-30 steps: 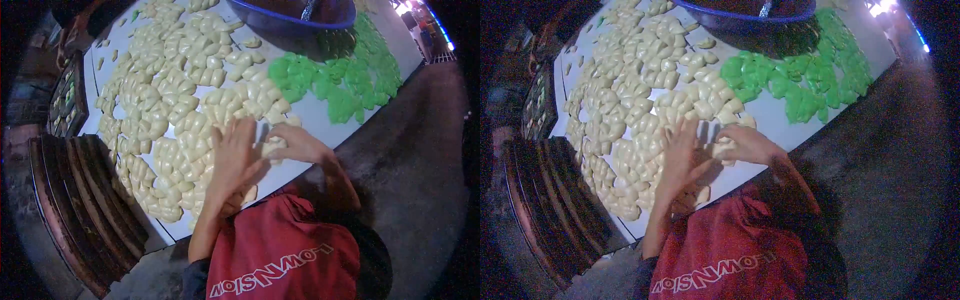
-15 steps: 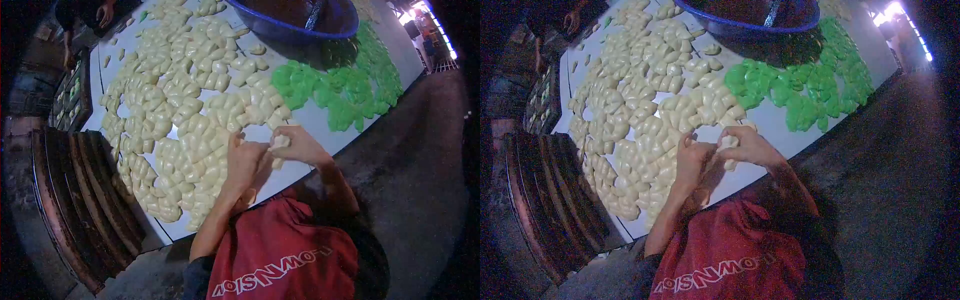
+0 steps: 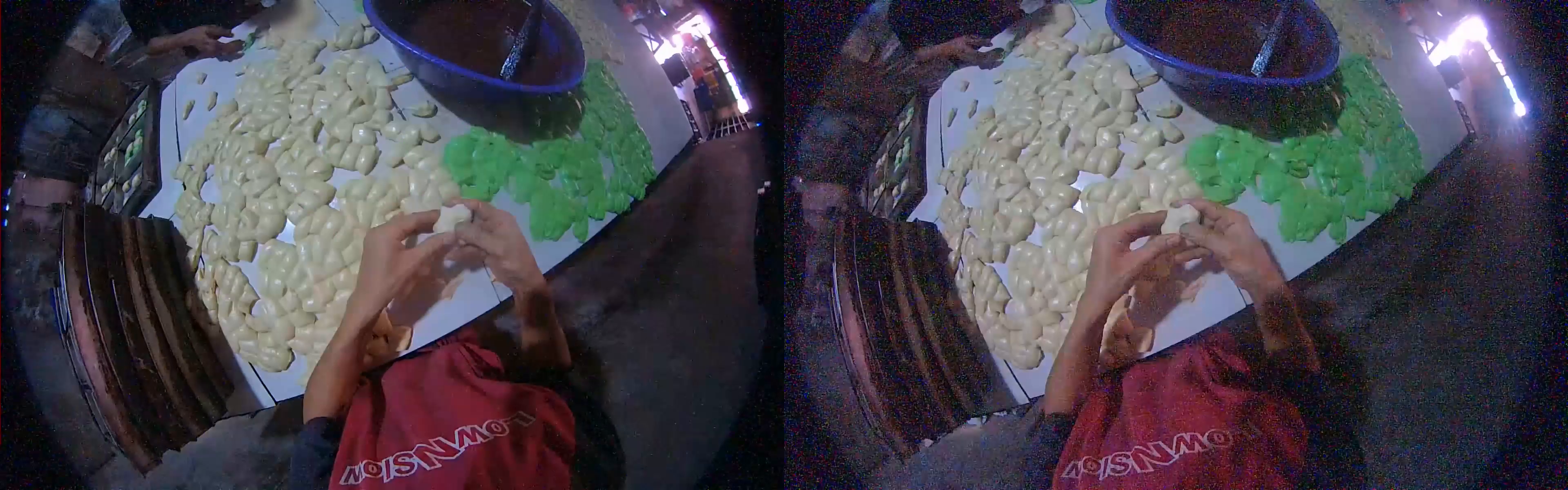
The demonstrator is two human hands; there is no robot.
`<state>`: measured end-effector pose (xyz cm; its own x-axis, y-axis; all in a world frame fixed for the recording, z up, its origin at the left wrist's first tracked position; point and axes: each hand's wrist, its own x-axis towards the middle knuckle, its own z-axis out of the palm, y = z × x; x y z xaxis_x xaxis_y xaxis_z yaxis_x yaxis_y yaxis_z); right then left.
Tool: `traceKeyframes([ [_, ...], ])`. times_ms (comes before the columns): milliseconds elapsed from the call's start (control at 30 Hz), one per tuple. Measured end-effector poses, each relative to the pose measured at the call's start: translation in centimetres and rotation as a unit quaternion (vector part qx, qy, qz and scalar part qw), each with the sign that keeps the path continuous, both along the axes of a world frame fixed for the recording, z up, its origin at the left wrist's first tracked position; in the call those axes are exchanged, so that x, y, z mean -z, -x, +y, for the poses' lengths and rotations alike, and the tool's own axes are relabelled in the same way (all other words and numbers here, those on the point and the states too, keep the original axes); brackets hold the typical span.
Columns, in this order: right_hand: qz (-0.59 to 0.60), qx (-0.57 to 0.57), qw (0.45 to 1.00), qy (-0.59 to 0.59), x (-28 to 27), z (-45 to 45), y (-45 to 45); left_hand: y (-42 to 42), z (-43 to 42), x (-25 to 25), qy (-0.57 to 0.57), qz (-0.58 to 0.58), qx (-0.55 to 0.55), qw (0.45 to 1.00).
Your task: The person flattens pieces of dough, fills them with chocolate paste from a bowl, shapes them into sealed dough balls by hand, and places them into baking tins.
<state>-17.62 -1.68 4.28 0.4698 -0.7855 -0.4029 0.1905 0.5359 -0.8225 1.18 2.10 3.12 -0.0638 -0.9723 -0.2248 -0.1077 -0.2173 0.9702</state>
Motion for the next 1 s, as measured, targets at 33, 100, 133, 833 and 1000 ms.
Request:
traceKeyframes([
  [33, 0.036, -0.004, 0.999, 0.031, 0.2, -0.2, 0.1, 0.1, -0.5, -0.8, 0.01, -0.024, -0.002, 1.0],
  [100, 0.138, 0.005, 0.987, 0.087, 0.2, -0.6, 0.3, 0.4, -0.7, -0.6, -0.008, -0.019, -0.009, 1.0],
  [133, 0.189, 0.012, 0.975, 0.117, 0.2, -0.9, 0.5, 0.7, -0.8, -0.3, -0.015, -0.016, -0.013, 1.0],
  [833, 0.18, -0.046, 0.925, 0.332, -7.0, -23.8, 0.9, 10.7, -11.0, 0.4, 0.034, 0.249, -0.052, 0.966],
  [1000, 0.499, -0.33, 0.662, 0.451, 0.1, -32.3, -1.0, 6.7, -8.7, 1.9, -0.108, 0.242, -0.063, 0.962],
])
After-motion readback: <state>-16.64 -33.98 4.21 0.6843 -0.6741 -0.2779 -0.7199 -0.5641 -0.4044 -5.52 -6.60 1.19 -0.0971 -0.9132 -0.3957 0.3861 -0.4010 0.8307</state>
